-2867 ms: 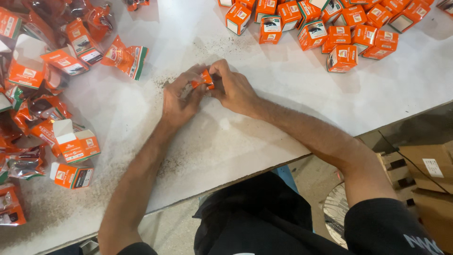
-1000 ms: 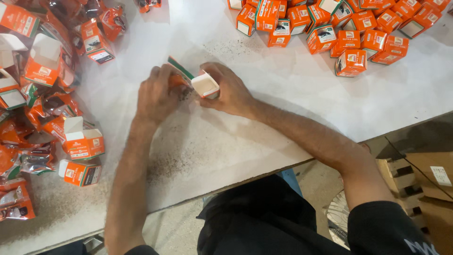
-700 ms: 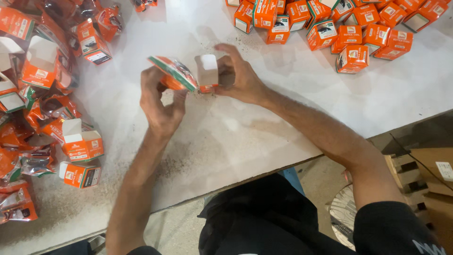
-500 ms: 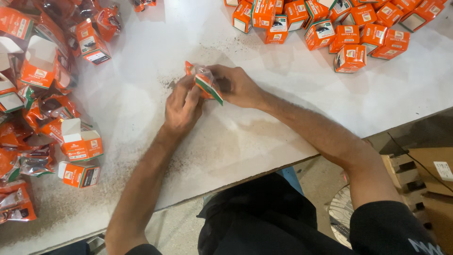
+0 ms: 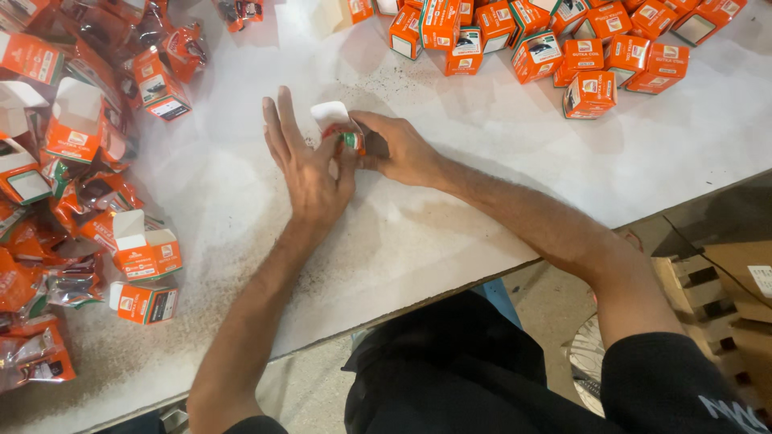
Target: The person picks up small orange product boxes from a pile on the table, folds their flaps closed by hand, and places the finished boxes onto a growing stack of closed boxes. They repeat this cycle continuously, occasionally brushing debris aside on the table surface.
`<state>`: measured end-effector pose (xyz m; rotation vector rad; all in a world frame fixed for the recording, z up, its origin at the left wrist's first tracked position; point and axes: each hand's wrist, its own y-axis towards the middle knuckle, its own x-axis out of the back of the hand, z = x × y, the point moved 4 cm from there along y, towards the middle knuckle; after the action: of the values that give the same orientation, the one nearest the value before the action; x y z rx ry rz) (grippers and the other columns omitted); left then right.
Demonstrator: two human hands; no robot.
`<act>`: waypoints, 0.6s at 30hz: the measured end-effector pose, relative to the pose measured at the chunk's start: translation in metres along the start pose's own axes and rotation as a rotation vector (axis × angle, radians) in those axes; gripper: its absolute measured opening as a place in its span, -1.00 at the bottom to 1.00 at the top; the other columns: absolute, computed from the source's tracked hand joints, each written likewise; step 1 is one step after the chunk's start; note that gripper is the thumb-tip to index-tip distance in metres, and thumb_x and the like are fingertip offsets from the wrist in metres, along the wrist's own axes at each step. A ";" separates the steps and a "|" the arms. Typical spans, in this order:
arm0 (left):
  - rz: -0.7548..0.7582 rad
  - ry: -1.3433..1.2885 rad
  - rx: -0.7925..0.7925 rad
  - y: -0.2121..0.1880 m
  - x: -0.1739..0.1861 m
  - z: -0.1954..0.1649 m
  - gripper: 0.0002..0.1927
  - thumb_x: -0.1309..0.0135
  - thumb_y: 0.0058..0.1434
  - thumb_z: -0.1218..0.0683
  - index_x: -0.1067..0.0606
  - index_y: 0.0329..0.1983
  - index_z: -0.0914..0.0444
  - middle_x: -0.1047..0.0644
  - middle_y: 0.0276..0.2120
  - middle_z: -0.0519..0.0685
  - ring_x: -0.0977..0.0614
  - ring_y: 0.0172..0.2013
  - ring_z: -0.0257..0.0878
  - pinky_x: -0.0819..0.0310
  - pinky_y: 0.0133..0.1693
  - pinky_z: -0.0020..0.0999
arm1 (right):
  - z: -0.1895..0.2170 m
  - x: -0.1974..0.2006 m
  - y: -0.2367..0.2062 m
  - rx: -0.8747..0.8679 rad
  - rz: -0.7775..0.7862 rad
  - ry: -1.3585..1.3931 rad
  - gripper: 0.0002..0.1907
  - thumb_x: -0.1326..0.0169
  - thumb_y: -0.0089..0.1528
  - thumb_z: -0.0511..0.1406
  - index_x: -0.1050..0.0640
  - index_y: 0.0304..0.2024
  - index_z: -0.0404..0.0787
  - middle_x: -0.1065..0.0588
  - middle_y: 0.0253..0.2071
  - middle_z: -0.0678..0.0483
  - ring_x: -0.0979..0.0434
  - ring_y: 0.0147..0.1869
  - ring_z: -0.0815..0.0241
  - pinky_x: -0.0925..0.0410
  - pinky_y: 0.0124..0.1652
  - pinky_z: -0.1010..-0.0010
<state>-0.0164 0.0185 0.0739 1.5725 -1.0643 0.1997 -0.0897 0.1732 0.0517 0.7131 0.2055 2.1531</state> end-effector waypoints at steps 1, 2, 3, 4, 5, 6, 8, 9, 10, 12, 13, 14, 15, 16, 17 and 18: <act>0.003 -0.025 0.043 0.002 -0.004 0.001 -0.77 -0.26 0.15 0.21 -0.61 -0.12 0.32 -0.13 0.38 0.44 -0.01 0.42 0.42 0.01 0.34 0.35 | 0.001 0.000 0.000 0.033 -0.002 -0.031 -0.30 -0.34 0.18 -0.42 -0.37 0.34 -0.25 -0.58 0.09 -0.06 -0.63 0.11 0.07 -0.48 0.07 0.27; 0.003 -0.051 0.084 0.003 -0.007 0.001 -0.77 -0.28 0.16 0.21 -0.61 -0.11 0.32 -0.14 0.38 0.42 -0.05 0.41 0.42 -0.03 0.34 0.30 | 0.002 0.000 0.000 0.068 -0.005 -0.065 -0.27 -0.34 0.16 -0.44 -0.37 0.35 -0.24 -0.58 0.10 -0.06 -0.62 0.14 0.03 -0.47 0.10 0.25; -0.018 -0.098 0.142 0.005 -0.010 0.002 -0.78 -0.26 0.14 0.22 -0.60 -0.13 0.33 -0.22 0.34 0.38 -0.19 0.28 0.31 -0.16 0.25 0.20 | 0.002 0.001 0.001 0.061 -0.016 -0.100 -0.27 -0.36 0.15 -0.44 -0.37 0.34 -0.24 -0.58 0.09 -0.07 -0.62 0.13 0.01 -0.46 0.09 0.24; -0.040 -0.146 0.201 0.005 -0.012 0.004 -0.79 -0.25 0.13 0.24 -0.59 -0.16 0.33 -0.29 0.30 0.34 -0.33 0.14 0.21 -0.28 0.16 0.10 | 0.001 0.001 0.002 0.054 -0.025 -0.135 -0.26 -0.38 0.13 -0.43 -0.38 0.33 -0.24 -0.57 0.08 -0.08 -0.61 0.11 -0.01 -0.46 0.08 0.23; -0.061 -0.194 0.261 0.005 -0.014 0.006 -0.80 -0.23 0.11 0.25 -0.58 -0.18 0.34 -0.36 0.25 0.30 -0.46 0.01 0.10 -0.40 0.06 -0.01 | 0.000 0.001 0.002 0.048 -0.034 -0.169 -0.25 -0.40 0.11 -0.42 -0.39 0.31 -0.23 -0.56 0.08 -0.09 -0.61 0.10 -0.03 -0.45 0.08 0.22; -0.031 -0.322 0.430 0.004 -0.019 0.012 -0.68 -0.22 0.11 0.24 -0.45 -0.07 0.34 -0.41 0.08 0.25 -0.49 -0.11 0.00 -0.42 -0.06 -0.09 | 0.001 0.001 0.002 0.085 -0.039 -0.191 -0.24 -0.40 0.11 -0.43 -0.37 0.32 -0.24 -0.55 0.10 -0.11 -0.59 0.13 -0.07 -0.44 0.09 0.20; 0.040 -0.572 0.766 -0.002 -0.026 0.025 -0.41 -0.21 0.12 0.20 -0.19 0.14 0.34 -0.51 -0.25 0.16 -0.55 -0.35 -0.20 -0.46 -0.31 -0.26 | 0.002 0.001 0.001 0.160 -0.050 -0.225 -0.21 -0.40 0.10 -0.44 -0.34 0.33 -0.26 -0.51 0.15 -0.15 -0.54 0.20 -0.13 -0.41 0.12 0.16; 0.035 -0.618 0.683 0.002 -0.025 0.026 -0.53 -0.19 0.13 0.22 -0.28 0.06 0.37 -0.52 -0.27 0.09 -0.54 -0.35 -0.26 -0.47 -0.33 -0.32 | -0.002 -0.001 -0.001 0.077 -0.017 -0.127 -0.19 -0.34 0.13 -0.46 -0.26 0.38 -0.23 -0.52 0.16 -0.11 -0.58 0.20 -0.07 -0.44 0.15 0.20; 0.037 -0.663 0.602 0.006 -0.023 0.027 -0.64 -0.17 0.15 0.23 -0.37 -0.02 0.39 -0.53 -0.29 0.02 -0.53 -0.36 -0.32 -0.47 -0.35 -0.38 | -0.006 -0.002 -0.003 -0.010 0.014 -0.026 -0.16 -0.27 0.17 -0.47 -0.19 0.43 -0.20 -0.53 0.17 -0.07 -0.61 0.20 -0.01 -0.46 0.17 0.25; 0.067 -0.714 0.617 0.012 -0.024 0.034 -0.76 -0.16 0.13 0.24 -0.43 -0.16 0.42 -0.52 -0.34 -0.03 -0.51 -0.41 -0.38 -0.42 -0.44 -0.41 | -0.009 -0.004 -0.005 -0.063 0.040 0.090 -0.16 -0.20 0.23 -0.49 -0.10 0.47 -0.17 -0.52 0.22 -0.05 -0.63 0.25 0.03 -0.48 0.21 0.29; 0.099 -0.720 0.717 0.013 -0.027 0.039 -0.77 -0.16 0.10 0.25 -0.41 -0.21 0.42 -0.51 -0.38 -0.03 -0.49 -0.45 -0.37 -0.37 -0.51 -0.38 | -0.008 -0.004 -0.006 -0.035 0.035 0.107 -0.18 -0.20 0.25 -0.50 -0.09 0.45 -0.17 -0.51 0.26 -0.07 -0.60 0.30 0.01 -0.47 0.23 0.28; 0.134 -0.725 0.819 0.012 -0.031 0.042 -0.77 -0.17 0.07 0.26 -0.38 -0.26 0.42 -0.50 -0.41 -0.02 -0.48 -0.49 -0.36 -0.32 -0.58 -0.35 | -0.007 -0.005 -0.007 -0.009 0.031 0.124 -0.20 -0.19 0.28 -0.50 -0.07 0.44 -0.17 -0.49 0.30 -0.09 -0.58 0.34 0.00 -0.47 0.24 0.28; 0.145 -0.732 0.840 0.013 -0.033 0.043 -0.76 -0.17 0.06 0.26 -0.39 -0.25 0.40 -0.50 -0.42 -0.03 -0.49 -0.52 -0.34 -0.32 -0.60 -0.35 | -0.006 -0.004 -0.008 0.033 0.029 0.036 -0.20 -0.19 0.26 -0.51 -0.11 0.45 -0.17 -0.46 0.33 -0.12 -0.55 0.35 -0.03 -0.45 0.25 0.25; 0.159 -0.737 0.861 0.013 -0.035 0.043 -0.75 -0.16 0.04 0.27 -0.40 -0.24 0.38 -0.51 -0.42 -0.04 -0.49 -0.54 -0.33 -0.32 -0.62 -0.35 | -0.004 -0.004 -0.008 0.072 0.025 -0.050 -0.19 -0.20 0.25 -0.52 -0.14 0.46 -0.16 -0.43 0.36 -0.15 -0.53 0.36 -0.06 -0.43 0.26 0.22; 0.175 -0.740 0.890 0.012 -0.036 0.043 -0.74 -0.16 0.03 0.27 -0.41 -0.22 0.36 -0.52 -0.43 -0.05 -0.49 -0.57 -0.32 -0.32 -0.63 -0.34 | -0.002 -0.006 -0.009 0.108 0.026 -0.130 -0.18 -0.20 0.23 -0.53 -0.17 0.47 -0.16 -0.40 0.39 -0.19 -0.50 0.37 -0.10 -0.41 0.27 0.19; 0.158 -0.727 0.805 0.013 -0.033 0.041 -0.77 -0.14 0.08 0.26 -0.41 -0.20 0.36 -0.52 -0.41 -0.05 -0.51 -0.52 -0.34 -0.37 -0.58 -0.36 | 0.001 -0.008 -0.010 0.149 0.031 -0.235 -0.18 -0.18 0.22 -0.53 -0.16 0.48 -0.20 -0.33 0.41 -0.23 -0.44 0.39 -0.16 -0.39 0.27 0.16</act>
<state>-0.0616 0.0011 0.0493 2.3745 -1.8196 0.1750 -0.0783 0.1732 0.0449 1.0530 0.2321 2.0778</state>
